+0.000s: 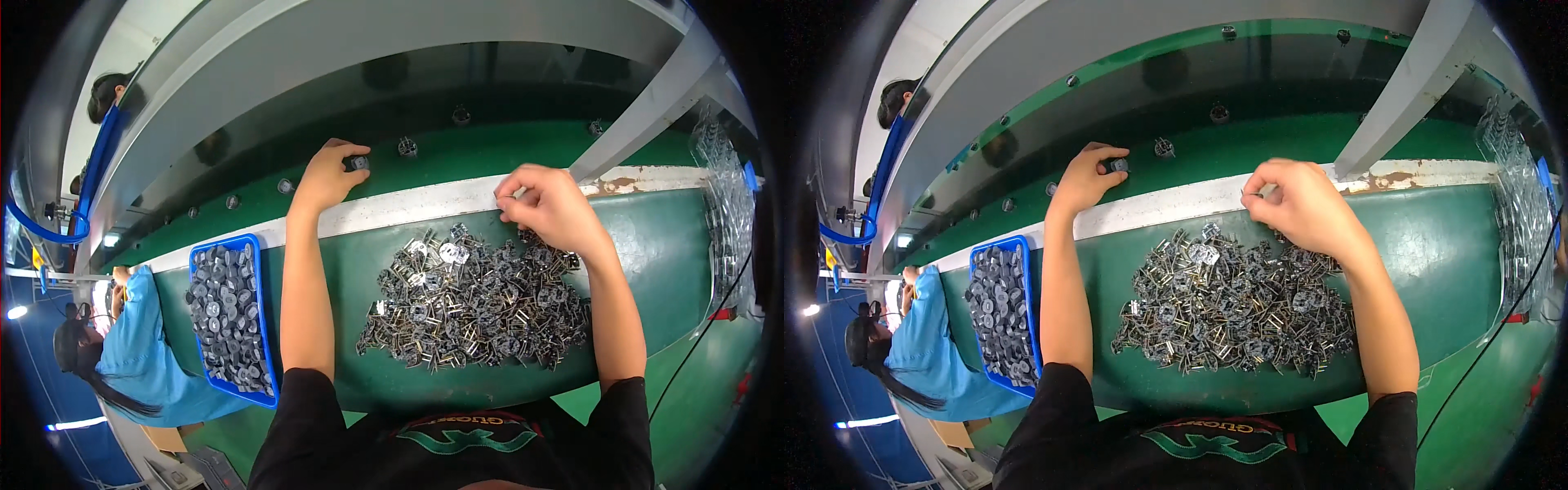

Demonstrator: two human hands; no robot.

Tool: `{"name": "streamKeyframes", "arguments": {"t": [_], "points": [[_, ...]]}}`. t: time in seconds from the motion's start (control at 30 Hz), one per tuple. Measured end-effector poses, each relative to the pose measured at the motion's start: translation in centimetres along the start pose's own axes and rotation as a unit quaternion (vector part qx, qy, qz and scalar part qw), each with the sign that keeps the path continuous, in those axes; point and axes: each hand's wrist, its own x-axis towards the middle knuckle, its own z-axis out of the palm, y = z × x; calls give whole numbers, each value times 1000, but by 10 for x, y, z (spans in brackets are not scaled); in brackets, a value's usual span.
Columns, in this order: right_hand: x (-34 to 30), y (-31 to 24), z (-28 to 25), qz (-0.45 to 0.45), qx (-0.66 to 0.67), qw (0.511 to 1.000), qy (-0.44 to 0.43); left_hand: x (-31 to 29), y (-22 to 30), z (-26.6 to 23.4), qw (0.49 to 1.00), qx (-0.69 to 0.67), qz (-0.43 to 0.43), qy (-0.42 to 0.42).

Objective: The person inserts metal pins and clips into grey plastic housings by hand, one by one, at a factory assembly line.

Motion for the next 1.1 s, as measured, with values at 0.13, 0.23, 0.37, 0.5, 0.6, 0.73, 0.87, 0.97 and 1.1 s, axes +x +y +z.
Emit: {"name": "streamKeyframes", "arguments": {"t": [0.13, 0.23, 0.37, 0.5, 0.6, 0.73, 0.87, 0.97, 1.1], "points": [[0, -6, -2, -5, 265, 964, 5, -1, 15, 6, 997, -60, -39, 15], [1, -9, -6, -10, 363, 931, 28, -4, 47, 6, 992, -120, -25, 36], [0, -11, 0, 32, 384, 922, 42, -16, 101, 5, 940, -336, 1, 52], [5, 5, 6, -28, 14, 994, 102, -17, 111, 9, 885, -465, 6, -11], [6, 2, 11, -31, -102, 988, 110, -16, 105, 10, 895, -442, -39, -43], [10, 13, 5, -67, -239, 961, 121, -12, 102, 14, 853, -515, -71, -37], [9, 29, 5, -79, -250, 965, 24, -16, 105, 22, 823, -558, -85, -66], [11, 25, 0, -26, -198, 980, 0, -16, 109, 26, 725, -677, -115, -55], [11, 24, -2, -33, -204, 978, -18, -14, 104, 27, 651, -746, -115, -79]]}}
